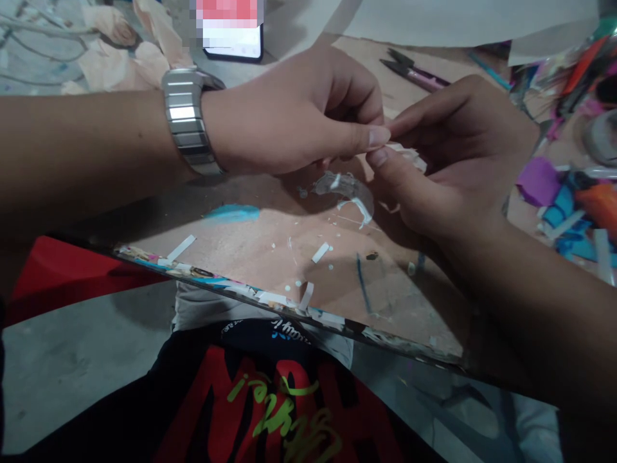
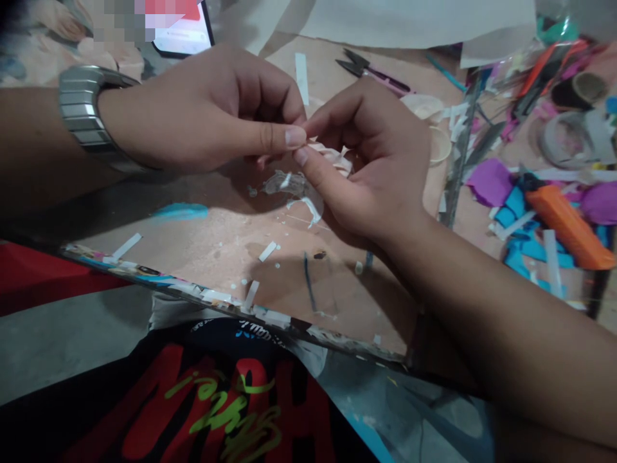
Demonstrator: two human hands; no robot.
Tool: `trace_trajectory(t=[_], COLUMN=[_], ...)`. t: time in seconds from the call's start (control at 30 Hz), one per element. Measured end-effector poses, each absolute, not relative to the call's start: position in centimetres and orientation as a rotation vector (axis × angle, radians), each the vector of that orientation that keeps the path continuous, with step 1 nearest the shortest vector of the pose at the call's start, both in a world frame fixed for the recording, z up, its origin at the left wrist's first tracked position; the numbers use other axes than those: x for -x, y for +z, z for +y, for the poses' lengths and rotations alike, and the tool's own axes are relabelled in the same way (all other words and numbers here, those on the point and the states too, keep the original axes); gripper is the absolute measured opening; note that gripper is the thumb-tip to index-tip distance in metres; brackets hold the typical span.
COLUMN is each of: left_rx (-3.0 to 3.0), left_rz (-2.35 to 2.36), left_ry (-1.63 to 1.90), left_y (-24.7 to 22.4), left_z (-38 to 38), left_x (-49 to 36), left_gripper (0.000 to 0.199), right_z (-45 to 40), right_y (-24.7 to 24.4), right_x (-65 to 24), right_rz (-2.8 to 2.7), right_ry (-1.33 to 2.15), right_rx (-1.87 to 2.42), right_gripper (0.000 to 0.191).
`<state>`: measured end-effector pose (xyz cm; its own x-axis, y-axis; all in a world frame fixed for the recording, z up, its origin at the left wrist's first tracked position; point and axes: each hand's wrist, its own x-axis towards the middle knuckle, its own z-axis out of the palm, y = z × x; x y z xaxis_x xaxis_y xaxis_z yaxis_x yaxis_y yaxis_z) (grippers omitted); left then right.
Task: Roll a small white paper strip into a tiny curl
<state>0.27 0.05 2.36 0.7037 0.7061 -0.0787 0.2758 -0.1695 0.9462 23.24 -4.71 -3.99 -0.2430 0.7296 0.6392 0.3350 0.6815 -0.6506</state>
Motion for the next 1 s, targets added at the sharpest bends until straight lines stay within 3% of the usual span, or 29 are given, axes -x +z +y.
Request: trace_trajectory(t=[0.33, 0.73, 0.9, 1.0], left_rx=[-2.012, -2.072, -2.363, -2.487], left_rz=[0.882, 0.908, 0.95, 0.952], left_ry=[0.358, 0.316, 0.258, 0.18], left_y=[2.8, 2.7, 1.9, 1.8], left_z=[-0.7, -0.4, -0.3, -0.5], left_x=[-1.0, -0.7, -0.7, -0.7], left_gripper=[0.028, 0.03, 0.019, 0.024], right_z=[-3.0, -3.7, -3.8, -3.8], right_y=[-5.1, -4.3, -4.4, -4.3], right_x=[-23.7, -23.5, -23.7, -24.0], right_rz=[-1.981, -2.016, -2.057, -2.113], right_ry=[0.694, 0.703, 0.681, 0.637], right_rx=[0.672, 0.737, 0.816, 0.818], right_gripper=[0.028, 0.017, 0.017, 0.016])
